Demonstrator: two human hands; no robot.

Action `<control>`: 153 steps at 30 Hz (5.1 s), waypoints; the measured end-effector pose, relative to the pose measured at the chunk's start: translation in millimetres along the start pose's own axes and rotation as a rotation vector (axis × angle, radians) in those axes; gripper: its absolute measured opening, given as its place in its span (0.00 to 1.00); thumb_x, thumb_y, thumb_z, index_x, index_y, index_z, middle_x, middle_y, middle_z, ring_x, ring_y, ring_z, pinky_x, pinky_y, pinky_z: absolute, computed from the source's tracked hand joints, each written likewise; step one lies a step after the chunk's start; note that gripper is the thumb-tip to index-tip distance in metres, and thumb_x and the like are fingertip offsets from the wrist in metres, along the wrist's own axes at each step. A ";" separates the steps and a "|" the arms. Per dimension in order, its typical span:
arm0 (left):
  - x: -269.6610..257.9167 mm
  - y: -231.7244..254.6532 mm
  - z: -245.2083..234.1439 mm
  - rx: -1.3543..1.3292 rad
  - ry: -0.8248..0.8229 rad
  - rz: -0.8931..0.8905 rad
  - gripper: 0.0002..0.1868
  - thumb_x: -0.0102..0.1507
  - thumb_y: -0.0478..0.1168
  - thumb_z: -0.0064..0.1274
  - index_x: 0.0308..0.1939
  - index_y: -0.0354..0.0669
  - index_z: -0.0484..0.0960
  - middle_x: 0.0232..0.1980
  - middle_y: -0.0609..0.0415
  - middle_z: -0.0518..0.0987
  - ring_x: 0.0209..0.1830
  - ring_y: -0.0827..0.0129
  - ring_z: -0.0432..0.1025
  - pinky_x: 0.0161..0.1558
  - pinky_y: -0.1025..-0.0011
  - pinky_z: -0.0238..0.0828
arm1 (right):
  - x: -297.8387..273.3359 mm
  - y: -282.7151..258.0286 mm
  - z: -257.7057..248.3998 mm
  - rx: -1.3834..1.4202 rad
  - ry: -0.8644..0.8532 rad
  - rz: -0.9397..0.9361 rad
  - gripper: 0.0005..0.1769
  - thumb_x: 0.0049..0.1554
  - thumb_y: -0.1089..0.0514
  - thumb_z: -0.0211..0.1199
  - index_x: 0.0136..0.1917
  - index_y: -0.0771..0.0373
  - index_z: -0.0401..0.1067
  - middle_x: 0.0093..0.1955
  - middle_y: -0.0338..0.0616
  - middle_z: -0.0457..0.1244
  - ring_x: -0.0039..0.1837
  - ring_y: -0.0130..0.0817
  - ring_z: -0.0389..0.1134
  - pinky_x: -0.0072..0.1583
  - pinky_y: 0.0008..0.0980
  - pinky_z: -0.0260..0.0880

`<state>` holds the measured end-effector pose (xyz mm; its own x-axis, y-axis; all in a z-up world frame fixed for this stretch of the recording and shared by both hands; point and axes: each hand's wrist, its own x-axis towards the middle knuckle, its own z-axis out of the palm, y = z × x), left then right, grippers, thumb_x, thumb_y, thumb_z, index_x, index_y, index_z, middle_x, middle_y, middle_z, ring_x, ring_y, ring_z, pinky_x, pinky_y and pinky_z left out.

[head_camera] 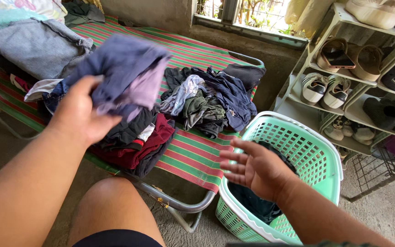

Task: The person folds several pieces of clothing one by one, including black, purple, green, and patterned garments, and places them on a striped cot. The person handles each item by hand, smoothing and folding them before stacking.

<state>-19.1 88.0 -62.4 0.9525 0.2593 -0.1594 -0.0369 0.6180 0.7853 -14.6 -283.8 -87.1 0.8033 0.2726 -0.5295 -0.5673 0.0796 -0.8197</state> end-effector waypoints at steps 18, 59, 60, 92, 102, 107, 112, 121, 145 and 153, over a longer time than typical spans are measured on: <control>30.3 -32.1 20.7 1.774 0.336 0.189 0.56 0.53 0.74 0.59 0.78 0.65 0.52 0.81 0.44 0.48 0.80 0.42 0.43 0.69 0.26 0.37 | 53.3 50.2 -13.1 -0.586 0.046 -0.015 0.35 0.55 0.43 0.65 0.72 0.54 0.66 0.70 0.47 0.64 0.64 0.43 0.69 0.63 0.45 0.71; -9.5 -101.0 31.3 2.549 -0.106 0.159 0.56 0.53 0.66 0.65 0.79 0.64 0.51 0.84 0.41 0.32 0.82 0.39 0.29 0.69 0.28 0.27 | 16.0 60.6 5.6 -1.522 -0.069 -0.107 0.40 0.59 0.38 0.55 0.81 0.36 0.46 0.87 0.45 0.20 0.73 0.54 0.62 0.72 0.45 0.63; -6.2 -101.3 27.6 2.559 -0.112 0.170 0.55 0.53 0.65 0.65 0.78 0.64 0.52 0.84 0.41 0.32 0.82 0.39 0.29 0.70 0.28 0.28 | 15.2 59.9 5.7 -1.527 -0.072 -0.114 0.40 0.59 0.38 0.55 0.82 0.36 0.46 0.87 0.45 0.20 0.73 0.54 0.62 0.72 0.45 0.63; 163.7 -179.7 100.9 2.169 -0.468 0.178 0.30 0.55 0.49 0.59 0.61 0.42 0.82 0.62 0.38 0.81 0.62 0.47 0.76 0.61 0.57 0.73 | 19.4 58.5 -5.3 -1.519 -0.154 -0.197 0.41 0.59 0.39 0.58 0.81 0.45 0.48 0.86 0.60 0.21 0.69 0.58 0.63 0.67 0.47 0.65; 89.0 -91.2 146.5 1.221 -0.208 0.719 0.13 0.49 0.37 0.68 0.34 0.41 0.81 0.33 0.54 0.80 0.32 0.68 0.75 0.34 0.67 0.72 | 15.5 51.6 -1.5 -1.521 -0.160 -0.132 0.41 0.60 0.38 0.55 0.82 0.44 0.46 0.87 0.54 0.19 0.70 0.56 0.64 0.68 0.46 0.66; 43.1 -46.0 163.4 0.650 -0.329 0.558 0.09 0.53 0.34 0.65 0.33 0.43 0.80 0.33 0.59 0.79 0.32 0.73 0.72 0.34 0.72 0.70 | 16.9 56.0 -4.9 -1.495 -0.138 -0.145 0.42 0.59 0.39 0.58 0.82 0.42 0.47 0.87 0.51 0.20 0.72 0.55 0.62 0.70 0.44 0.65; 4.8 14.8 178.5 0.396 -0.447 0.371 0.06 0.57 0.40 0.61 0.32 0.43 0.82 0.34 0.55 0.82 0.33 0.68 0.78 0.37 0.66 0.79 | 25.7 45.5 -2.7 -1.229 0.038 -0.267 0.47 0.53 0.37 0.70 0.79 0.45 0.53 0.78 0.51 0.51 0.76 0.46 0.59 0.74 0.40 0.60; -23.7 6.1 174.4 0.560 -0.601 0.073 0.09 0.59 0.35 0.55 0.40 0.33 0.86 0.39 0.50 0.85 0.38 0.66 0.80 0.45 0.65 0.79 | 23.2 -8.9 -4.5 -0.151 -0.298 -0.510 0.19 0.61 0.59 0.58 0.62 0.73 0.68 0.58 0.58 0.66 0.60 0.48 0.67 0.66 0.49 0.65; -39.5 -8.7 56.2 0.561 -0.164 -0.150 0.10 0.59 0.33 0.58 0.44 0.37 0.80 0.40 0.51 0.82 0.39 0.63 0.77 0.46 0.61 0.75 | -1.8 -12.0 -47.7 -0.105 -0.098 -0.053 0.22 0.58 0.56 0.54 0.60 0.71 0.73 0.58 0.54 0.71 0.62 0.49 0.69 0.64 0.50 0.68; -35.7 38.8 33.6 0.611 -0.645 -0.305 0.10 0.60 0.32 0.58 0.45 0.37 0.80 0.41 0.48 0.83 0.41 0.61 0.77 0.43 0.60 0.77 | -21.2 -74.7 -69.3 -0.068 -0.226 -0.254 0.23 0.63 0.50 0.44 0.57 0.69 0.71 0.56 0.55 0.70 0.58 0.46 0.73 0.64 0.49 0.70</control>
<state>-44.4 77.8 -6.2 0.8853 -0.4239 -0.1913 0.2328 0.0478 0.9714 23.3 -362.0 -29.8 0.8526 0.4583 -0.2511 -0.3346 0.1098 -0.9359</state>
